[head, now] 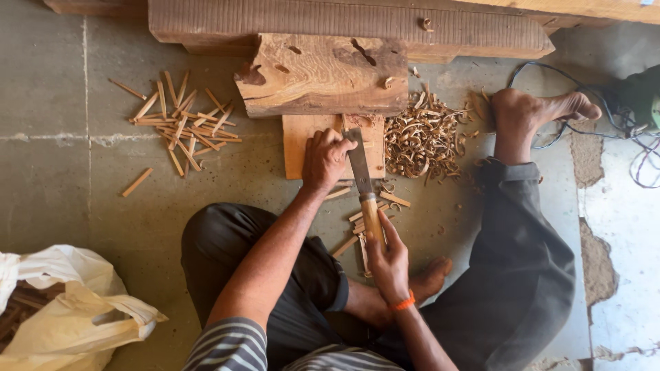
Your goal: The person sits on the floor and uses a chisel to carve small wooden sticks. They hold the sticks with their left hand and strike the chisel with their right hand to shave off thin layers of wood, creating wood shavings and small cut pieces.
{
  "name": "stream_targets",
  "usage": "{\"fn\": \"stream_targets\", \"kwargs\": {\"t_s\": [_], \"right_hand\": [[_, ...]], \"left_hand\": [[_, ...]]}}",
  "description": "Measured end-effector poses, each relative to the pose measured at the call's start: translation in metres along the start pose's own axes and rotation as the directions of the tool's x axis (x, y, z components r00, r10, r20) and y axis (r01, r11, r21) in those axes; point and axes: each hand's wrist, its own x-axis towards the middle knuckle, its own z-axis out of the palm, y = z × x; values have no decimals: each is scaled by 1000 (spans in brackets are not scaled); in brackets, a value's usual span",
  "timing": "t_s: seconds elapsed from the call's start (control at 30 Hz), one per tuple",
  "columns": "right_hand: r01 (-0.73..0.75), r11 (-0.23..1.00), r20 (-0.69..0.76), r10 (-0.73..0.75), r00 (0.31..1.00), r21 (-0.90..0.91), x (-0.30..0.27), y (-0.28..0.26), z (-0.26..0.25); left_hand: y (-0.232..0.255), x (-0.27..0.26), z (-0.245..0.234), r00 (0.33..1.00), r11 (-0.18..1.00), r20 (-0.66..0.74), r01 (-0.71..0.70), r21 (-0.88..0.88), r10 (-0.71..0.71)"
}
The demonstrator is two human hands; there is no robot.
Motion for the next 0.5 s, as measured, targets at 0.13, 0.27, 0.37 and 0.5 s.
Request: {"fn": "stream_targets", "kwargs": {"t_s": [0.13, 0.27, 0.37, 0.5], "right_hand": [[287, 955, 33, -285, 958, -75, 22, -3, 9], [39, 998, -28, -41, 999, -56, 9, -6, 6], [380, 916, 36, -378, 925, -127, 7, -6, 5], [192, 981, 36, -193, 981, 21, 26, -15, 22]], "left_hand": [[7, 1, -9, 1000, 1000, 23, -1, 5, 1], [15, 8, -19, 1000, 999, -2, 2, -32, -2], [11, 3, -17, 1000, 999, 1, 24, -40, -24], [8, 7, -9, 999, 999, 35, 27, -21, -26]]}}
